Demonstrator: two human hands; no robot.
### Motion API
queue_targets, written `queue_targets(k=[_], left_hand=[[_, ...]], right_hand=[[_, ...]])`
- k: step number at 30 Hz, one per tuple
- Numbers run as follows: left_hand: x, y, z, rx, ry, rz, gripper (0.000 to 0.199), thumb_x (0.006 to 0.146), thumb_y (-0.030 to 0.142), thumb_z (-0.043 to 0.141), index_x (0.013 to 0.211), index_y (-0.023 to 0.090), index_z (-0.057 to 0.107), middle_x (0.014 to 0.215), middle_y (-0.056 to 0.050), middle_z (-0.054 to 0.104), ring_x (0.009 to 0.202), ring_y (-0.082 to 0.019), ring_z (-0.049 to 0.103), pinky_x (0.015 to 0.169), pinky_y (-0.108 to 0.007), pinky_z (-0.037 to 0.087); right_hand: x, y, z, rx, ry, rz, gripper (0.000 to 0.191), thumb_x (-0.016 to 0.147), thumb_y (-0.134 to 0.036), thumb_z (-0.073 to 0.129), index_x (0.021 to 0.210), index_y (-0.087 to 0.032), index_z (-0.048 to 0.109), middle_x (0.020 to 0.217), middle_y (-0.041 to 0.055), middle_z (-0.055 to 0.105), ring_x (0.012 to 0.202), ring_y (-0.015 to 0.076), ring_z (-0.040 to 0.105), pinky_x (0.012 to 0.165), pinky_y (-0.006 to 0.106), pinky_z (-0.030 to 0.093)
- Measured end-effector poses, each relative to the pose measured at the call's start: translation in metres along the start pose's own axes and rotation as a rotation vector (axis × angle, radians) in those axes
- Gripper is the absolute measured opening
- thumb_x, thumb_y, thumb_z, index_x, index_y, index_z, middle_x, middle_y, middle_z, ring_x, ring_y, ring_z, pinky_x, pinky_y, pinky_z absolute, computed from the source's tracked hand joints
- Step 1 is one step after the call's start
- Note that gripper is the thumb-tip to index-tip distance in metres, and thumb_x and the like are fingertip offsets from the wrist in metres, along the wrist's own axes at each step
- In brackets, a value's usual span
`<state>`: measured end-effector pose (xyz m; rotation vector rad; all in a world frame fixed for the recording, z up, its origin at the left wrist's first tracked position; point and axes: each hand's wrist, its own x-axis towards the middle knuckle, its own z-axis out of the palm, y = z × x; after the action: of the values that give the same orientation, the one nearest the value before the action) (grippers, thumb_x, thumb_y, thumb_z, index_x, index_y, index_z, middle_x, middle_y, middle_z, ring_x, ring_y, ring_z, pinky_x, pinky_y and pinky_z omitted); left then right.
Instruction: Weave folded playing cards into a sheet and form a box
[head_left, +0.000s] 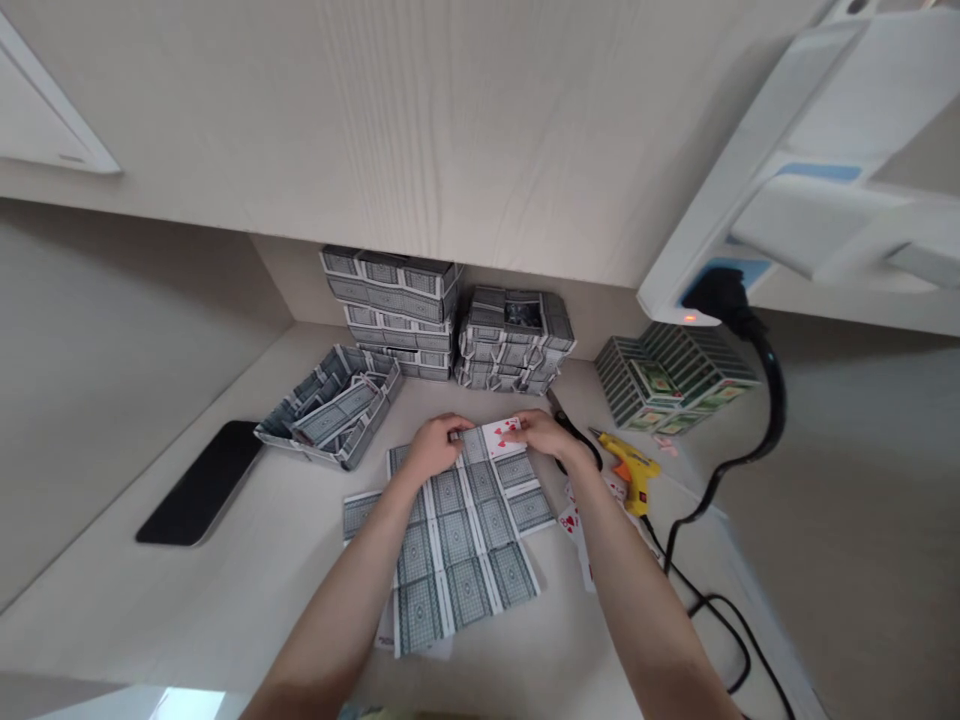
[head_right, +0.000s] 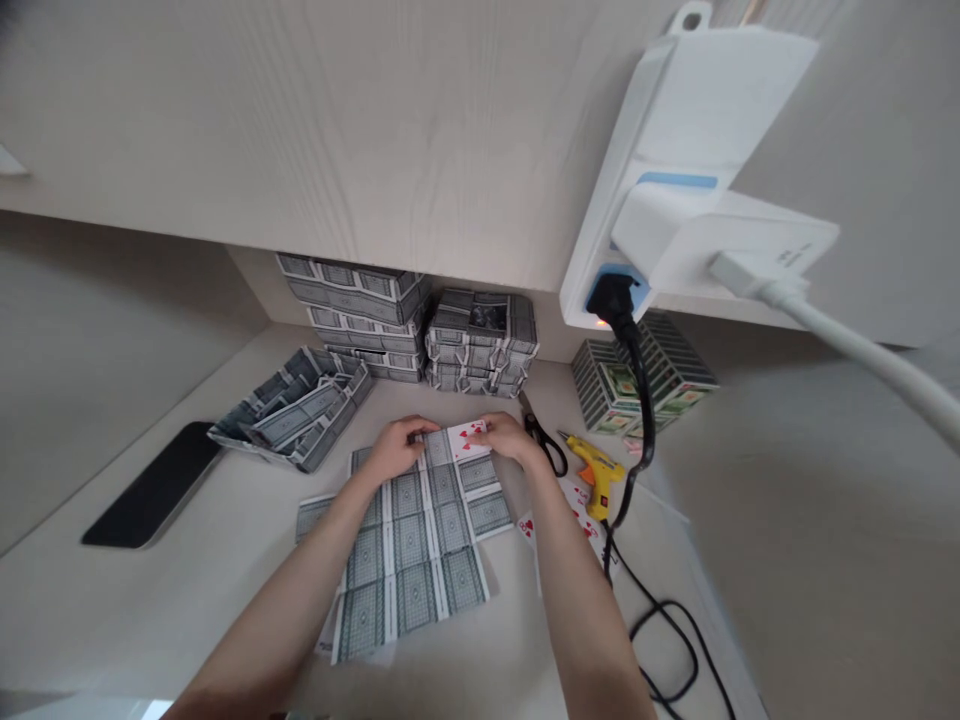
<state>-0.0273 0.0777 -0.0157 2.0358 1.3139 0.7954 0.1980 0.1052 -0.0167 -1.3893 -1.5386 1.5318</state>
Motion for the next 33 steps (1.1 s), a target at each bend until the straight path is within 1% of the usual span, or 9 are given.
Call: queue_targets(k=[3,5,7,9,11,14,18,23,33], left_hand=[[0.0,-0.002,-0.01,0.036,-0.037,0.046,0.046,0.057,0.004,0.046,0.096,0.021,0.065,0.091,-0.002,0.066,0.085,-0.017,0.057,0.082,-0.03,0.044],[0.0,-0.003,-0.017,0.092,-0.037,0.04,0.039,0.057,0.008,0.052,0.092,0.02,0.066,0.086,-0.003,0.066,0.084,-0.018,0.057,0.084,-0.032,0.043],[0.0,-0.004,-0.023,0.111,-0.078,-0.009,0.028,0.059,0.012,0.055,0.084,0.019,0.067,0.081,-0.003,0.067,0.08,-0.019,0.058,0.08,-0.031,0.044],[0.001,-0.006,-0.027,0.075,-0.144,-0.06,0.02,0.06,0.015,0.056,0.077,0.018,0.066,0.078,-0.003,0.067,0.077,-0.018,0.059,0.075,-0.028,0.046],[0.003,-0.008,-0.028,0.001,-0.199,-0.096,0.017,0.06,0.017,0.056,0.075,0.017,0.066,0.078,-0.002,0.067,0.076,-0.017,0.06,0.072,-0.026,0.046],[0.005,-0.013,-0.026,-0.135,-0.234,-0.172,0.017,0.058,0.019,0.058,0.073,0.016,0.065,0.077,-0.001,0.068,0.075,-0.017,0.061,0.07,-0.025,0.047],[0.006,-0.015,-0.022,-0.239,-0.211,-0.263,0.018,0.055,0.018,0.06,0.073,0.015,0.064,0.073,-0.001,0.067,0.07,-0.016,0.062,0.067,-0.025,0.047],[0.006,-0.014,-0.019,-0.254,-0.173,-0.339,0.019,0.052,0.013,0.06,0.071,0.014,0.065,0.071,0.0,0.067,0.071,-0.017,0.062,0.067,-0.025,0.047],[0.008,-0.02,-0.015,-0.199,-0.158,-0.338,0.022,0.052,0.014,0.062,0.074,0.015,0.066,0.073,-0.001,0.067,0.072,-0.016,0.061,0.065,-0.023,0.045]], right_hand=[[-0.001,0.002,0.003,0.044,0.022,-0.005,0.027,0.045,-0.033,0.077,0.057,-0.013,0.063,0.052,-0.0031,0.06,0.048,0.0094,0.05,0.049,0.021,0.038],[-0.002,0.003,0.005,0.068,0.026,0.0,0.029,0.045,-0.037,0.076,0.057,-0.013,0.063,0.053,-0.0024,0.06,0.049,0.01,0.05,0.051,0.022,0.039],[-0.003,0.004,0.006,0.095,0.031,0.005,0.032,0.046,-0.039,0.076,0.057,-0.012,0.064,0.053,-0.0015,0.061,0.05,0.0106,0.051,0.052,0.023,0.04],[-0.004,0.006,0.008,0.124,0.035,0.011,0.033,0.046,-0.041,0.075,0.058,-0.012,0.064,0.053,-0.0009,0.061,0.05,0.011,0.052,0.053,0.024,0.04],[-0.005,0.007,0.009,0.148,0.037,0.019,0.035,0.046,-0.041,0.076,0.059,-0.012,0.064,0.053,-0.0005,0.061,0.05,0.0111,0.053,0.054,0.024,0.041],[-0.005,0.009,0.01,0.162,0.043,0.028,0.036,0.045,-0.041,0.077,0.061,-0.011,0.065,0.053,-0.0002,0.062,0.049,0.0108,0.052,0.053,0.024,0.041],[-0.005,0.007,0.01,0.156,0.049,0.041,0.036,0.042,-0.039,0.078,0.061,-0.011,0.066,0.054,0.0002,0.063,0.048,0.0106,0.052,0.052,0.023,0.04],[-0.004,0.003,0.011,0.142,0.047,0.069,0.037,0.041,-0.041,0.078,0.06,-0.012,0.065,0.053,0.0008,0.062,0.048,0.0111,0.052,0.05,0.023,0.04],[-0.003,0.001,0.012,0.084,0.064,0.09,0.036,0.042,-0.04,0.077,0.06,-0.011,0.065,0.051,-0.0012,0.06,0.047,0.0099,0.049,0.048,0.021,0.036]])
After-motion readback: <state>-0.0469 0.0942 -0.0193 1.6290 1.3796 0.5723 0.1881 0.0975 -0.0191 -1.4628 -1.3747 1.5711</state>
